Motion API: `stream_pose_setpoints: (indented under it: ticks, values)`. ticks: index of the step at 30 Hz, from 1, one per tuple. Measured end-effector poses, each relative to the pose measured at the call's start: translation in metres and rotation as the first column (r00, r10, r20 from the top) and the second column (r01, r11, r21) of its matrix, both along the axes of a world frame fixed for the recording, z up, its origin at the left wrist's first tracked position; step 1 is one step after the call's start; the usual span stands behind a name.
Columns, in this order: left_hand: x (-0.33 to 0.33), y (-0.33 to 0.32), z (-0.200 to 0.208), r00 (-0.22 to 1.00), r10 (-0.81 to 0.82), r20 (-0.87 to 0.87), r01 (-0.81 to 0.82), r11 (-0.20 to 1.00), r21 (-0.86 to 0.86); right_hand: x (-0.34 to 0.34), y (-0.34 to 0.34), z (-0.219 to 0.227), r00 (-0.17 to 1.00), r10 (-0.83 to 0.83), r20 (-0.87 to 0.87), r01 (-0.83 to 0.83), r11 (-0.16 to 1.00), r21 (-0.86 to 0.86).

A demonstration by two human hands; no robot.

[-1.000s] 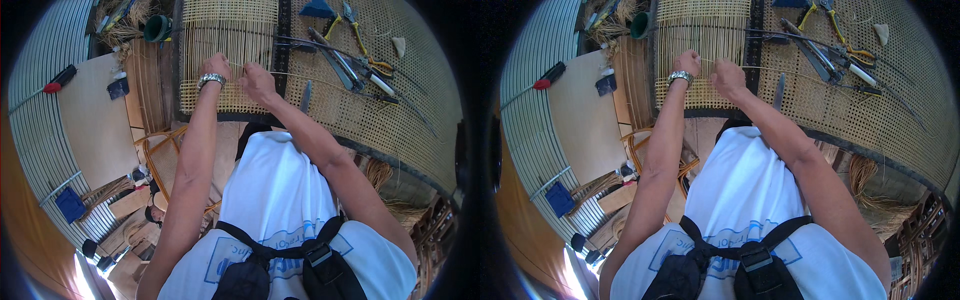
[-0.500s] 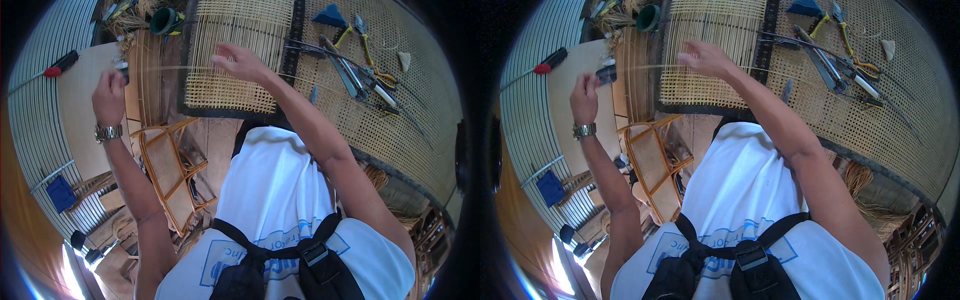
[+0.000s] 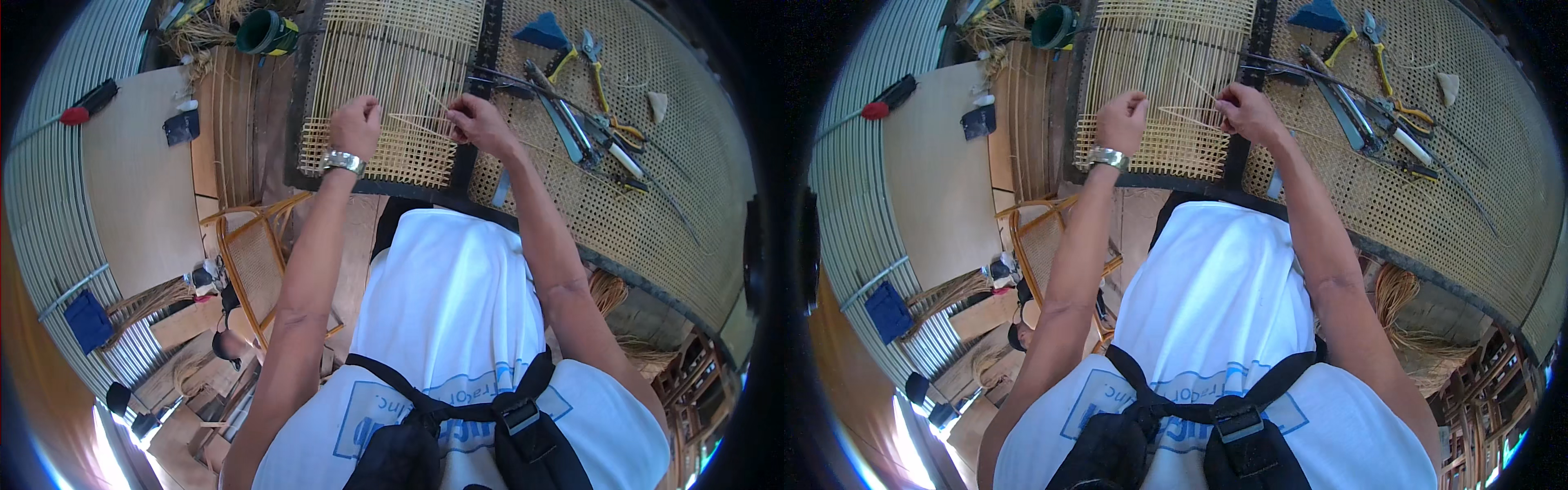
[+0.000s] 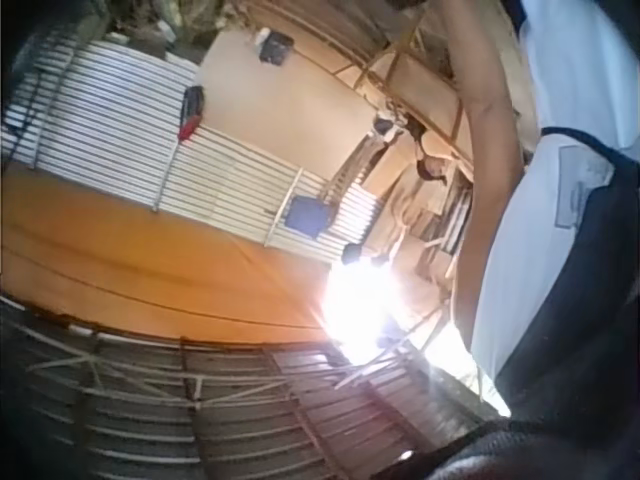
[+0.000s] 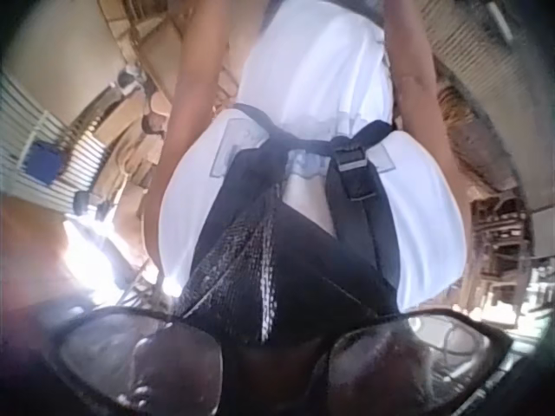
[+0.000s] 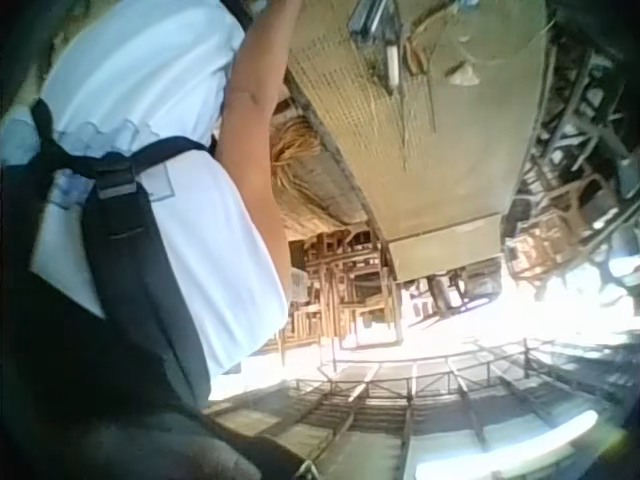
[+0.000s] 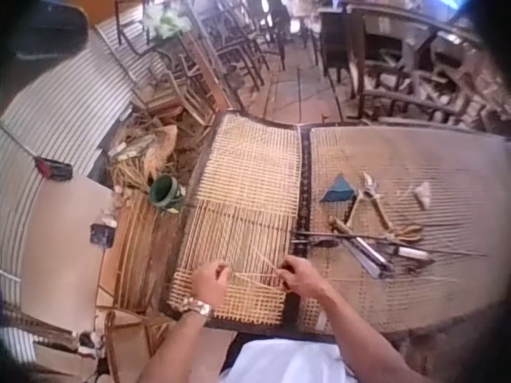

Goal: Weaving or repairing a rattan/bamboo chair seat or back using long thin strips.

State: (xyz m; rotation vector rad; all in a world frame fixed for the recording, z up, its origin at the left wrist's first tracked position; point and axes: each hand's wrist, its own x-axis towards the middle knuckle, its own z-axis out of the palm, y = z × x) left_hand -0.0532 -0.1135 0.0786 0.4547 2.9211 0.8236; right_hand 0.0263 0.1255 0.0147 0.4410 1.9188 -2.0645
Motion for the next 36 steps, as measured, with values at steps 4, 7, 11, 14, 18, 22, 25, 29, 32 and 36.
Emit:
stream_pose_setpoints:
  ticks: [4,7,11,14,18,22,25,29,32,36]
  values:
    - [0.014,0.014,-0.034,0.986,-0.006,-0.164,-0.018,0.990,-0.139,0.009,-0.017,-0.025,0.998,-0.017,-0.060,0.016,1.000,-0.018]
    - [0.023,0.030,-0.031,0.991,0.057,-0.118,-0.093,0.942,-0.322,0.006,-0.033,-0.022,0.990,-0.056,-0.131,0.079,0.981,0.175]
    - [0.023,0.033,-0.030,0.982,0.096,-0.164,-0.149,0.923,-0.355,0.000,-0.050,-0.009,0.989,-0.123,-0.083,0.141,0.952,0.273]
    - [0.020,0.031,-0.037,0.983,0.109,-0.147,-0.161,0.901,-0.403,-0.001,-0.055,-0.008,0.988,-0.146,-0.051,0.155,0.948,0.278]
    - [0.019,0.036,-0.049,0.974,0.167,-0.150,-0.213,0.899,-0.382,-0.003,-0.061,-0.014,0.970,-0.226,-0.092,0.243,0.902,0.358]
    - [0.019,0.042,-0.044,0.976,0.106,-0.192,-0.191,0.843,-0.503,-0.002,-0.060,-0.017,0.965,-0.255,-0.061,0.260,0.899,0.353]
    - [0.020,0.049,-0.042,0.974,0.110,-0.198,-0.198,0.838,-0.509,-0.001,-0.057,-0.023,0.958,-0.273,-0.089,0.285,0.866,0.411]
    - [0.021,0.036,-0.054,0.954,0.161,-0.253,-0.260,0.866,-0.428,-0.001,-0.057,-0.007,0.975,-0.221,0.003,0.210,0.930,0.302]
    - [0.022,0.037,-0.055,0.951,0.154,-0.268,-0.255,0.882,-0.397,-0.004,-0.062,-0.009,0.972,-0.230,0.042,0.211,0.941,0.263]
    - [0.028,0.036,-0.048,0.943,0.133,-0.305,-0.211,0.948,-0.239,-0.008,-0.074,-0.015,0.984,-0.179,-0.002,0.166,0.908,0.384]
